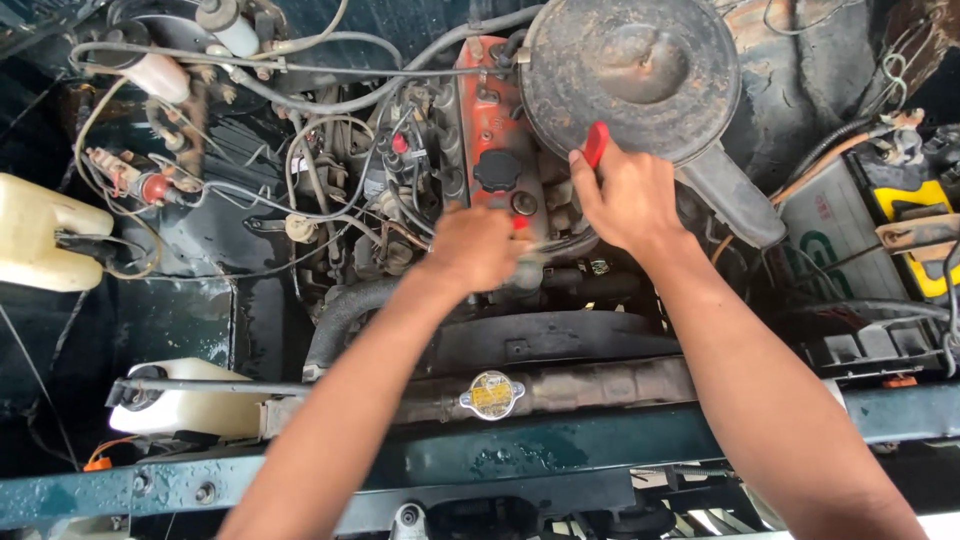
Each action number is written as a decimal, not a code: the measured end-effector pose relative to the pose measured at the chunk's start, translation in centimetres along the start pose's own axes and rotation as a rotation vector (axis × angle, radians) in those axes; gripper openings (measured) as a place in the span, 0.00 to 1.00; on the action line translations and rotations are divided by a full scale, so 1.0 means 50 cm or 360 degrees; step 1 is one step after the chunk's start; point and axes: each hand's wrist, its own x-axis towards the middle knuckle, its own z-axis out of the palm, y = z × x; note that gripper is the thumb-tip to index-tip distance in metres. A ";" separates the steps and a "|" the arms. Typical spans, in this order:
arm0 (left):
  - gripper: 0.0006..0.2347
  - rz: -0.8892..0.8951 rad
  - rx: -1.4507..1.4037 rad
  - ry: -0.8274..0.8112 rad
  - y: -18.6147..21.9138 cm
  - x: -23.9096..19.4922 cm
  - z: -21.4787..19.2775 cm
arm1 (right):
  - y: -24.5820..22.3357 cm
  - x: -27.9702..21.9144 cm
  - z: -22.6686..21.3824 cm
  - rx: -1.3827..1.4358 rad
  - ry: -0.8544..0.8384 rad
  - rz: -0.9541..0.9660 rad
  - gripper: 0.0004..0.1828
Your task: The person scrubs the top of a car engine with a small brush held in the left hand and a red-handled tool in the right hand. The cleaning action is focused on the red valve cover and the surrounding area of the engine bay.
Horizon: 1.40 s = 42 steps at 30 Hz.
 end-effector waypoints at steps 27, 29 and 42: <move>0.18 -0.0029 0.0032 0.0281 -0.053 -0.141 -0.094 | -0.011 -0.006 0.025 0.0161 -0.0090 -0.0112 0.16; 0.16 -0.0171 -0.0176 0.0506 -0.056 -0.168 -0.135 | -0.027 -0.007 0.026 0.0206 -0.0101 -0.0131 0.16; 0.08 0.0168 -0.0026 0.1434 -0.121 -0.103 -0.051 | -0.057 -0.010 0.012 0.0242 -0.0365 -0.0292 0.10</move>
